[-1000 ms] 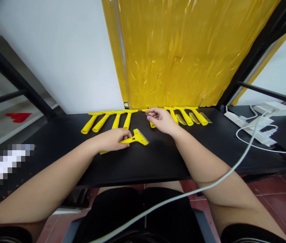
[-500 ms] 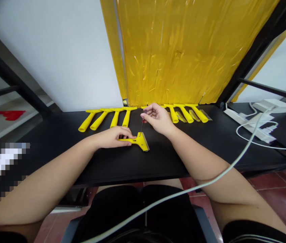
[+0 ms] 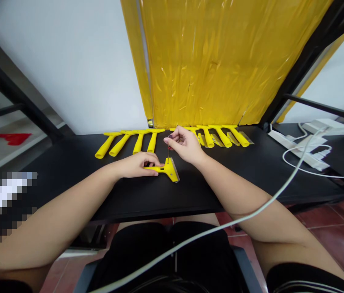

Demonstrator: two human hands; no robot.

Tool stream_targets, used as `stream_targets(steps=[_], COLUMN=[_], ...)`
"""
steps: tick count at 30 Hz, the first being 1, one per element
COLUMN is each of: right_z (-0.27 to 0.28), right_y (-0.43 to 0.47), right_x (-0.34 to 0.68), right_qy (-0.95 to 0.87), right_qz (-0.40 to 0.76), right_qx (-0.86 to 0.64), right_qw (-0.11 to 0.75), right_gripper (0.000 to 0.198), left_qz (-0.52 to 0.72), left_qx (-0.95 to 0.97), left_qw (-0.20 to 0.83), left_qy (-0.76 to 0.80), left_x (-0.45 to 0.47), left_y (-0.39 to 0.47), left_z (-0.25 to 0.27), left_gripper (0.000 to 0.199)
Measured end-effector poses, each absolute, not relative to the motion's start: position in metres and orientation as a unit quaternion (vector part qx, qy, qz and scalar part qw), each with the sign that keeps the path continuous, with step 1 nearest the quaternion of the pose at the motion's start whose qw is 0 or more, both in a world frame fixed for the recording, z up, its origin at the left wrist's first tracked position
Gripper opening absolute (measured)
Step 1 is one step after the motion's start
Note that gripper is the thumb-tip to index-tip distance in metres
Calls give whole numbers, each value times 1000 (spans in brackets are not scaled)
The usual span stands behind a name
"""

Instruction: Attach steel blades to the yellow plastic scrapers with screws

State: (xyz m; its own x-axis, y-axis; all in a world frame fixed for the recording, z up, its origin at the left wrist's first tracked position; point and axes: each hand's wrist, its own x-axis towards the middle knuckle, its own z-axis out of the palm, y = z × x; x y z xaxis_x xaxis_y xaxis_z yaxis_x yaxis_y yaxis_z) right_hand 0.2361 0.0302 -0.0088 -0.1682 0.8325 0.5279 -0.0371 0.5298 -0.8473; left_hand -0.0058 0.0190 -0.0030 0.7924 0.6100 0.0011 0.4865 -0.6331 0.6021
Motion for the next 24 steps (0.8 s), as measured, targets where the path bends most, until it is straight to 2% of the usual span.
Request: stream_targets(steps=[4,8,13,17,24], right_z=[-4,-1,-3,-5,-3], right_y=[29,25,20,23,23], right_x=[236,233,215,213,217], right_qy=[-673,-662,-509,-486,-471], right_qz=[408,522,661,655,681], right_qx=[-283,-221,-167,-187,-190], right_qw=[548,490,525,548,527], right_gripper=[40,35,27,39,35], left_qz=[107,101,100,101,93], left_qx=[896,891,887,887,887], left_qw=[301,311,316,314,316], left_qy=[310,314,321,323,323], left_x=[-5,-5,-5,-5,-5], left_y=[18,19,20,19,18], left_z=[-4,-5,-6,-4,-3], left_gripper=[32,35,38,37,35])
